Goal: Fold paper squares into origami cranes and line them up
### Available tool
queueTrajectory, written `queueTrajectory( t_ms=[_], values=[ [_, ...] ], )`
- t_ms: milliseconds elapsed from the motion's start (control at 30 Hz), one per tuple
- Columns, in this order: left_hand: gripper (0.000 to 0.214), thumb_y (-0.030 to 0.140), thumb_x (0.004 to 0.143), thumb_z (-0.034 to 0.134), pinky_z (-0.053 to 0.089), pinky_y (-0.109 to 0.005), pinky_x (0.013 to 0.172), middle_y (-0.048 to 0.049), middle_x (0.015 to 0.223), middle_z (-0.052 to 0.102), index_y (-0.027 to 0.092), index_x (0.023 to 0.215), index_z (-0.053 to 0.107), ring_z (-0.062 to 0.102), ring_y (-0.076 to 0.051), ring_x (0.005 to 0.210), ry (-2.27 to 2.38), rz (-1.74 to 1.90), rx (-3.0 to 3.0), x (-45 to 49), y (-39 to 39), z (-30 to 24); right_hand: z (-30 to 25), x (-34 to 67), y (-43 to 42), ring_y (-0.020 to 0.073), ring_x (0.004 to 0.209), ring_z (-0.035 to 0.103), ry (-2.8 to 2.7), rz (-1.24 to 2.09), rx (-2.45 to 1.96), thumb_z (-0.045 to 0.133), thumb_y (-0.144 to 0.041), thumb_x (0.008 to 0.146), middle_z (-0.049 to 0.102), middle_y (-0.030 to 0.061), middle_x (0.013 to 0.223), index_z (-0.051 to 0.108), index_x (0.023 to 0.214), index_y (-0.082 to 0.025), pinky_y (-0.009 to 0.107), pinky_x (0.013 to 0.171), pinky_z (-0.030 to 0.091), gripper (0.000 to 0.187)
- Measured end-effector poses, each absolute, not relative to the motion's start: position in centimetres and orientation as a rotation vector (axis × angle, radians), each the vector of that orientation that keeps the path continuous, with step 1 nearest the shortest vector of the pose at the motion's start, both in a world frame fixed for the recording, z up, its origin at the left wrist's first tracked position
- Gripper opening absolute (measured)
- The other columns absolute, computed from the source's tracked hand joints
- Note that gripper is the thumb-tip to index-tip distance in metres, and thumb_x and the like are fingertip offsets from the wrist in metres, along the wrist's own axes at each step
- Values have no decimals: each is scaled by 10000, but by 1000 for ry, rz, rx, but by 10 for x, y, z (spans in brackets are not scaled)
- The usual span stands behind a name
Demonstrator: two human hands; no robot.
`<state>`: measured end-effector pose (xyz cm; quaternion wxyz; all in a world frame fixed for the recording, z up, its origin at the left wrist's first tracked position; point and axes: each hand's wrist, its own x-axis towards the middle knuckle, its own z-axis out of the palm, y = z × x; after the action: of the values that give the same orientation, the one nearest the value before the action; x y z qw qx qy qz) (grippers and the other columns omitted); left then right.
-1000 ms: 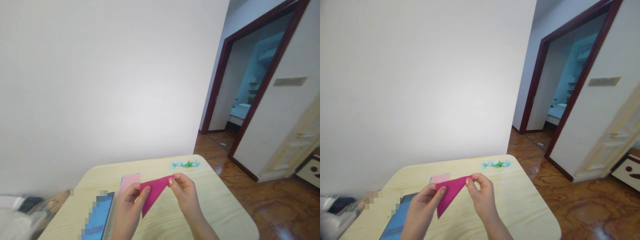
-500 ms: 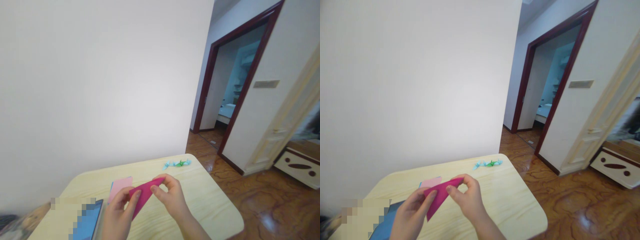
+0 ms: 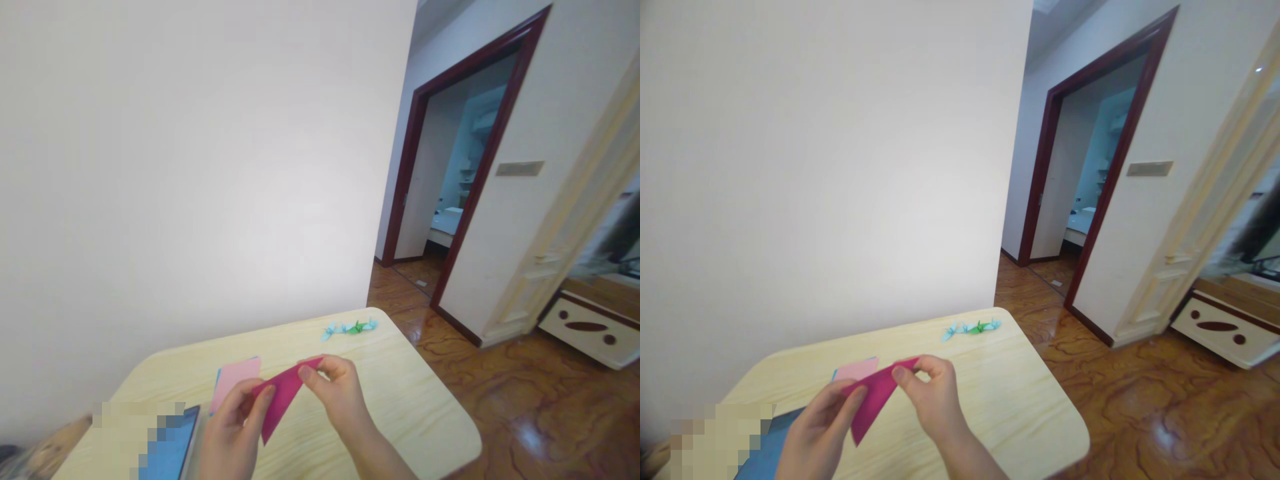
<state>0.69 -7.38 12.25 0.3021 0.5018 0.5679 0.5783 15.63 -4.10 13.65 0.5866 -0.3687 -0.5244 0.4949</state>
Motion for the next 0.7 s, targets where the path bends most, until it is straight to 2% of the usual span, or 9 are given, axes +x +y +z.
queueTrajectory(
  t_ms=[133,300,467,600,700],
  values=[
    [258,447,665,627,458,-237,565,9,654,646,197,727,610,584,-173,616,1457,1506,1288,7,-70,120,139,158,-35,146,623,564,-1096,1214,-856,667,-365,679,661,21,617,713,692,-160,245,618,445,210],
    [295,479,650,629,429,-220,504,24,569,599,188,637,583,536,-147,546,1380,1509,1263,15,-66,118,136,159,-27,105,566,489,-1013,1196,-879,680,-336,670,563,-19,515,678,589,-155,206,565,395,199],
    [267,455,667,629,428,-216,539,35,595,591,193,680,580,535,-144,587,1386,1588,1198,14,-59,107,119,150,-25,106,571,498,-1018,1296,-831,621,-409,720,590,-8,602,675,774,-153,221,581,410,267],
    [236,423,694,621,429,-230,595,32,637,598,193,725,579,545,-149,629,1384,1613,1196,9,-55,93,105,141,-28,108,527,489,-1192,1389,-793,657,-411,673,574,-1,556,635,641,-128,221,536,397,286],
    [246,426,692,620,435,-249,617,18,653,608,185,729,585,558,-165,651,1377,1621,1194,10,-56,91,100,139,-28,102,490,462,-1238,1310,-872,621,-389,704,532,-14,494,593,555,-131,215,503,370,299]
  ],
)
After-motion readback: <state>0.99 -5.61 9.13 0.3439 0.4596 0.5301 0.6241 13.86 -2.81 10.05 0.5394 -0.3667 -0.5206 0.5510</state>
